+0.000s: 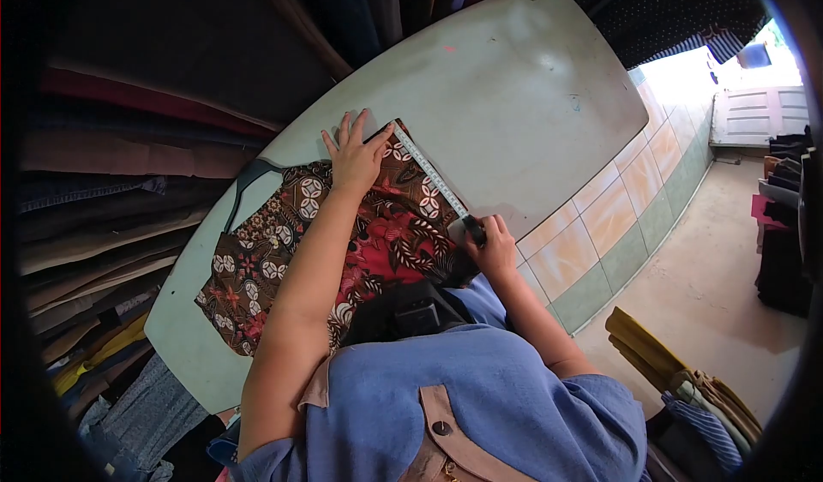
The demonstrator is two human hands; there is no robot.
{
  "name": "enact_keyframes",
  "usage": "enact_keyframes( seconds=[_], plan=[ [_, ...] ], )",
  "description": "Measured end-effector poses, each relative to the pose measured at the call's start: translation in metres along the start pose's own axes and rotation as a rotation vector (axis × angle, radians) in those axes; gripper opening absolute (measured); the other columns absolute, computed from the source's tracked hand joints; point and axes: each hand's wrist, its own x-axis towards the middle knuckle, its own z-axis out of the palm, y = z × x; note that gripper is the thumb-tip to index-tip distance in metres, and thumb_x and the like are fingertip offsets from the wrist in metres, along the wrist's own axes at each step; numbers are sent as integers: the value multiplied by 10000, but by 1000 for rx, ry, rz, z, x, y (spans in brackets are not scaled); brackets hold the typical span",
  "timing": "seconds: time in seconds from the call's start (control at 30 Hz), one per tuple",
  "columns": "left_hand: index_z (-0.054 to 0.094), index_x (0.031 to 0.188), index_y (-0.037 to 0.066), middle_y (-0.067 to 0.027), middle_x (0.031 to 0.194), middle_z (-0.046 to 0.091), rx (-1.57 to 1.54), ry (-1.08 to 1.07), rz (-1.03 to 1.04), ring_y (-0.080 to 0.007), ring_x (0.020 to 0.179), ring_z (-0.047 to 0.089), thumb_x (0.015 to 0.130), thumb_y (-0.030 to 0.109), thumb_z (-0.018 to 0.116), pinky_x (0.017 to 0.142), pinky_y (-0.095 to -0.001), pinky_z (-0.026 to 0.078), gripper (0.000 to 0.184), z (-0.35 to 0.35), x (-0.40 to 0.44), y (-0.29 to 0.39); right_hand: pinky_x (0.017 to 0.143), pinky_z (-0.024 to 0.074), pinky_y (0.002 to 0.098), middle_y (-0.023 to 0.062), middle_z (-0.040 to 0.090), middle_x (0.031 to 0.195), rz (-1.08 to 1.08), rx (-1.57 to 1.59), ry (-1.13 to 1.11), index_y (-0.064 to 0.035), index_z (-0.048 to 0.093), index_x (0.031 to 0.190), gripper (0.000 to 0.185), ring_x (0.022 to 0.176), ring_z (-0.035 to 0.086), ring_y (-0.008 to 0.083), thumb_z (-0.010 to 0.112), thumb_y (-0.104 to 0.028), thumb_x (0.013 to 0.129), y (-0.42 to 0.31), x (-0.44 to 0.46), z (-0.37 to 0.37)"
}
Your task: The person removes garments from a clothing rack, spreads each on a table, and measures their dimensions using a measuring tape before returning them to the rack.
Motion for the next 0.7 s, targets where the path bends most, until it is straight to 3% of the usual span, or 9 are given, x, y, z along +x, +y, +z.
enact_keyframes(
  seconds=[0.3, 0.4, 0.47, 0.53, 0.6, 0.7],
  plan=[
    [593, 1167, 375, -53, 1403, 342, -2, -12, 1, -327, 1338, 227, 857, 283, 568, 1009, -698, 93, 324, -1, 0, 0, 621, 505, 426, 128, 555, 898, 8, 2, 12, -66, 560, 958, 261, 760, 593, 352, 667, -175, 746, -1, 1, 2],
    [584, 1178, 345, -55, 1394, 350, -46, 2, -13, -328, 1337, 228, 849, 265, 584, 1008, -701, 73, 338, -9, -3, 1, 643, 495, 433, 140, 567, 898, 5, 35, 16, -51, 563, 951, 264, 762, 589, 364, 663, -177, 742, -2, 3, -3],
    [569, 1178, 258, -59, 1381, 360, -193, 104, 31, -326, 1334, 235, 838, 243, 603, 1002, -705, 54, 342, -24, -13, 0, 656, 489, 435, 151, 578, 893, -18, 75, 21, -39, 567, 943, 264, 763, 588, 370, 661, -178, 739, -1, 9, -7],
    [556, 1173, 222, -61, 1375, 364, -206, 162, -2, -324, 1333, 239, 833, 230, 609, 1003, -701, 54, 344, -33, -34, -4, 671, 474, 419, 183, 600, 852, 139, 146, 47, -13, 577, 917, 261, 762, 593, 370, 658, -180, 734, 6, 17, -10],
    [543, 1167, 185, -62, 1370, 368, -216, 220, -38, -323, 1332, 242, 827, 216, 614, 1004, -697, 55, 348, -39, -59, -9, 632, 465, 380, 181, 590, 751, 136, 194, 151, 2, 576, 905, 262, 697, 597, 326, 666, -188, 749, 12, 30, -21],
    [533, 1181, 168, -67, 1358, 385, -114, 167, -146, -334, 1325, 250, 839, 201, 587, 1028, -656, 73, 347, -40, -101, -23, 502, 421, 258, 72, 594, 694, 272, 543, 265, 21, 572, 905, 203, 536, 542, 116, 650, -150, 827, 21, 61, -45]
  ],
)
